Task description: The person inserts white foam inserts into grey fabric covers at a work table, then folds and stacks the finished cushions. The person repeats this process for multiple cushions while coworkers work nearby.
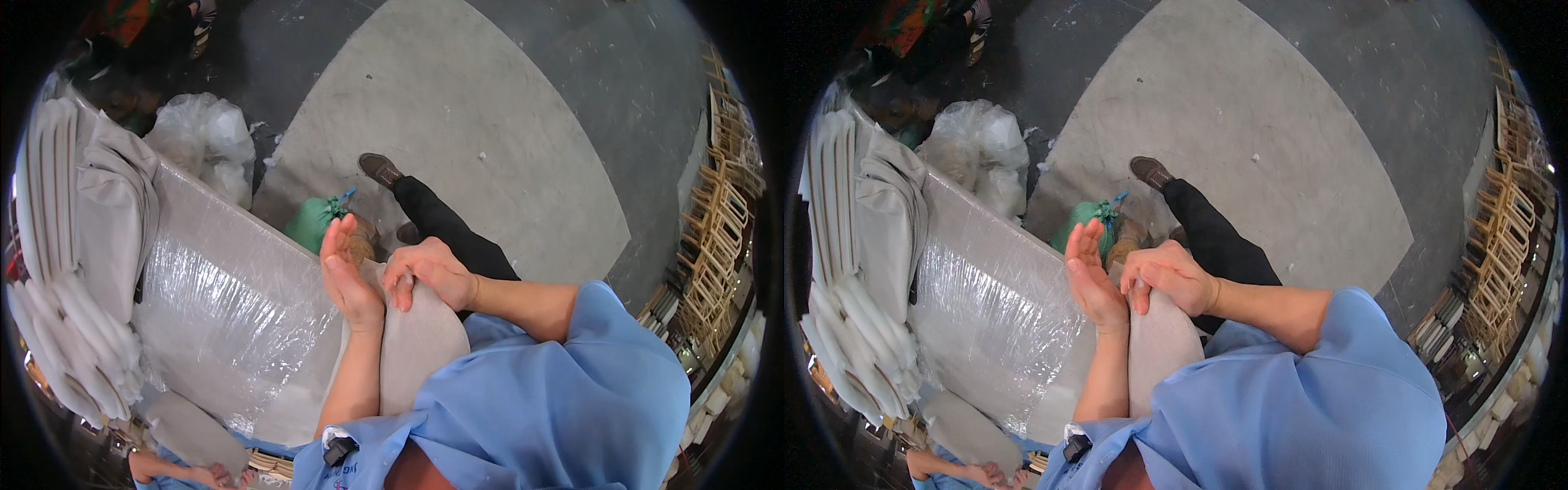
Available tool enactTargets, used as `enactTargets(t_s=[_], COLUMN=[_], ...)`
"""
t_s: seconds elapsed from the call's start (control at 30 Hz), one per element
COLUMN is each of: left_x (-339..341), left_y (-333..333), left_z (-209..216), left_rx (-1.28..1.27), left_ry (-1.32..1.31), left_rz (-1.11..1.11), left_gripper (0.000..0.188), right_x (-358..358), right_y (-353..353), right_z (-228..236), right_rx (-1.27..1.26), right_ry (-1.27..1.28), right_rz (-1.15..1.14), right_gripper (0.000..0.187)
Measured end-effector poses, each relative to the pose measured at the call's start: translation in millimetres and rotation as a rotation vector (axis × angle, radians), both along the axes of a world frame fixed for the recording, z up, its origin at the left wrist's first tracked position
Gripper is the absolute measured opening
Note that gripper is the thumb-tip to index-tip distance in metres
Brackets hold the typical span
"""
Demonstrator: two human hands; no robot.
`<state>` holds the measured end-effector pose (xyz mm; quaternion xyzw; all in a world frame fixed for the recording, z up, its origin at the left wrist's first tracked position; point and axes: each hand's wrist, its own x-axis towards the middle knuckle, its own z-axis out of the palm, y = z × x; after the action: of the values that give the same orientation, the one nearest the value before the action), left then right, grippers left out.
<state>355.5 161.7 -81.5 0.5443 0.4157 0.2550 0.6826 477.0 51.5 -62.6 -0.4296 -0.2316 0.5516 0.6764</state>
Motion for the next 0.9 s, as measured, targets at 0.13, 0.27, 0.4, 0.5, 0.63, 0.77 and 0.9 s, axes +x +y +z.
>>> enactTargets(t_s=[0.13, 0.27, 0.4, 0.5, 0.63, 0.77, 0.9], left_x=[-0.2, 0.0, 5.9, 7.7, 9.8, -1.4, -0.4], left_y=[2.5, 1.2, -1.4, -3.1, -1.4, 4.7, 5.9], left_z=[-4.2, -2.8, 5.3, 5.4, 6.8, 12.2, 16.4], left_rx=[0.048, 0.08, 0.118, 0.193, 0.282, 0.141, -0.174], left_ry=[-0.036, -0.025, 0.065, 0.111, 0.143, 0.062, 0.009], left_rz=[0.038, 0.046, 0.069, 0.063, 0.012, -0.208, -0.385], left_gripper=[0.058, 0.058, 0.059, 0.059, 0.058, 0.058, 0.056], right_x=[-3.9, -6.1, -10.6, -16.6, -28.3, -45.9, -34.6], right_y=[11.8, 18.6, 26.3, 27.1, 30.3, 25.7, 4.7], right_z=[-7.9, -19.7, -38.3, -51.9, -66.9, -80.9, -93.4], right_rx=[-0.057, -0.096, -0.123, -0.148, -0.172, -0.279, -0.473], right_ry=[0.069, 0.13, 0.337, 0.465, 0.76, 0.921, 0.641], right_rz=[-0.03, -0.041, -0.02, -0.027, -0.069, -0.153, -0.376], right_gripper=[0.046, 0.048, 0.049, 0.053, 0.059, 0.06, 0.059])
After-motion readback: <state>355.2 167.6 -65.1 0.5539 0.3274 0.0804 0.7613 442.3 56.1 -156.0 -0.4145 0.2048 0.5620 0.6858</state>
